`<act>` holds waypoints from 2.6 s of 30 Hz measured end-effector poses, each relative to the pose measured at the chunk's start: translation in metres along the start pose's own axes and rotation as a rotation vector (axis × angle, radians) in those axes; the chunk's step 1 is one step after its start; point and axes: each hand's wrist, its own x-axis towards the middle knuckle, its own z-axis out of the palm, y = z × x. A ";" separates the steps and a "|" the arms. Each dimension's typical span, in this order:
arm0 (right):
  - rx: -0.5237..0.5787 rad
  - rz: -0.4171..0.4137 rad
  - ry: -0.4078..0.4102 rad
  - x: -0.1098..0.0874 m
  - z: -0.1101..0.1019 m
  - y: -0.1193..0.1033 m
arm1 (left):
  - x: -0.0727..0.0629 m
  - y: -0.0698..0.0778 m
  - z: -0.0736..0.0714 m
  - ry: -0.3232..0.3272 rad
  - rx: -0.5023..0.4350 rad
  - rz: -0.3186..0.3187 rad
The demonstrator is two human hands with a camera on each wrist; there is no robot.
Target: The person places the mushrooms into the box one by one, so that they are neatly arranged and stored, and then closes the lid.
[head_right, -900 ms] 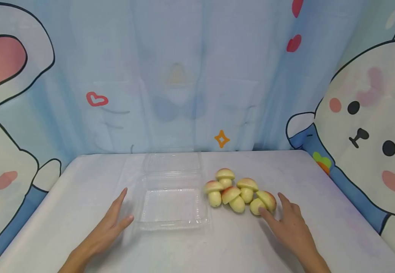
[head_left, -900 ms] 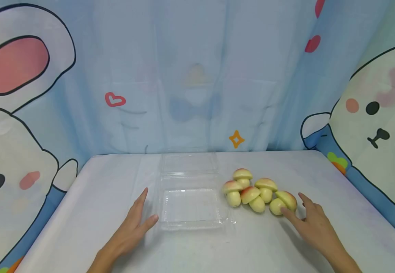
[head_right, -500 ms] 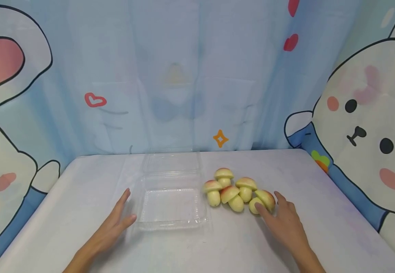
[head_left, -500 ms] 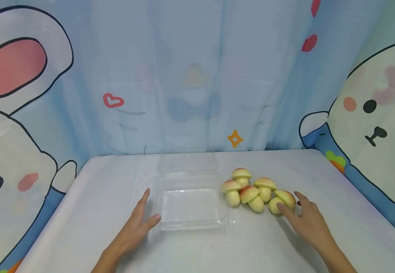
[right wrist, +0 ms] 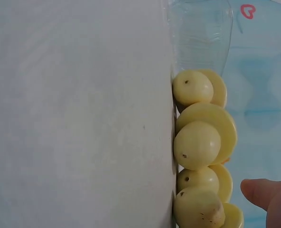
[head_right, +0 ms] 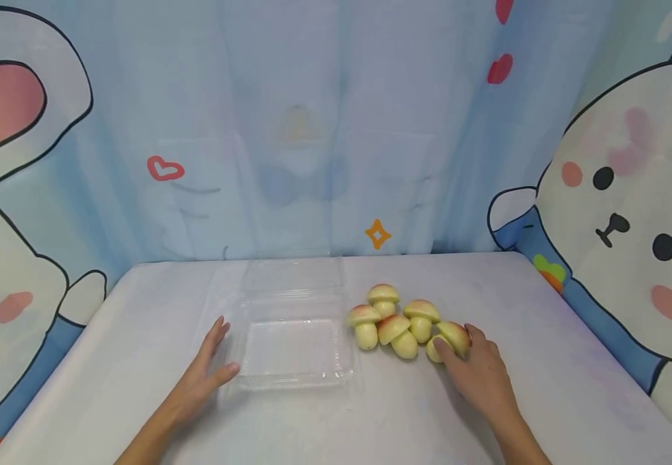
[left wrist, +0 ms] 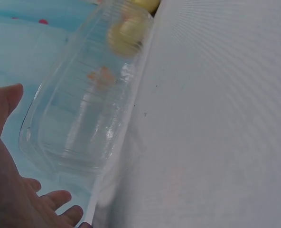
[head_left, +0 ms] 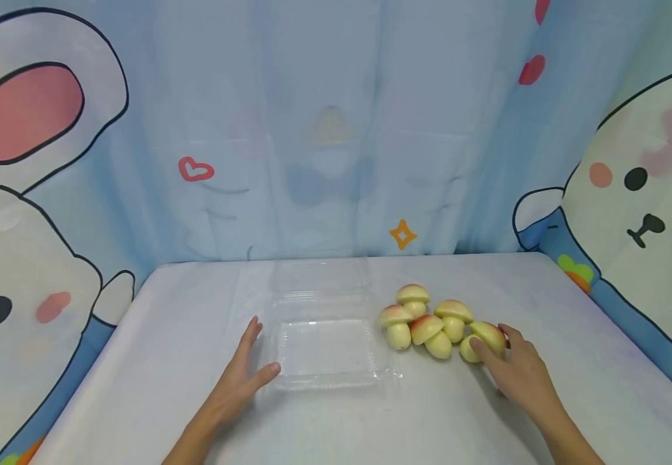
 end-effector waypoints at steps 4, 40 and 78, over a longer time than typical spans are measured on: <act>0.040 0.011 -0.006 0.004 0.002 -0.002 | 0.002 0.000 0.001 0.001 -0.024 -0.007; 0.253 0.148 0.156 0.006 0.009 -0.007 | 0.002 0.002 0.012 -0.013 0.038 -0.036; 0.336 -0.102 0.131 -0.016 0.007 -0.044 | 0.002 0.001 0.013 -0.012 0.034 -0.052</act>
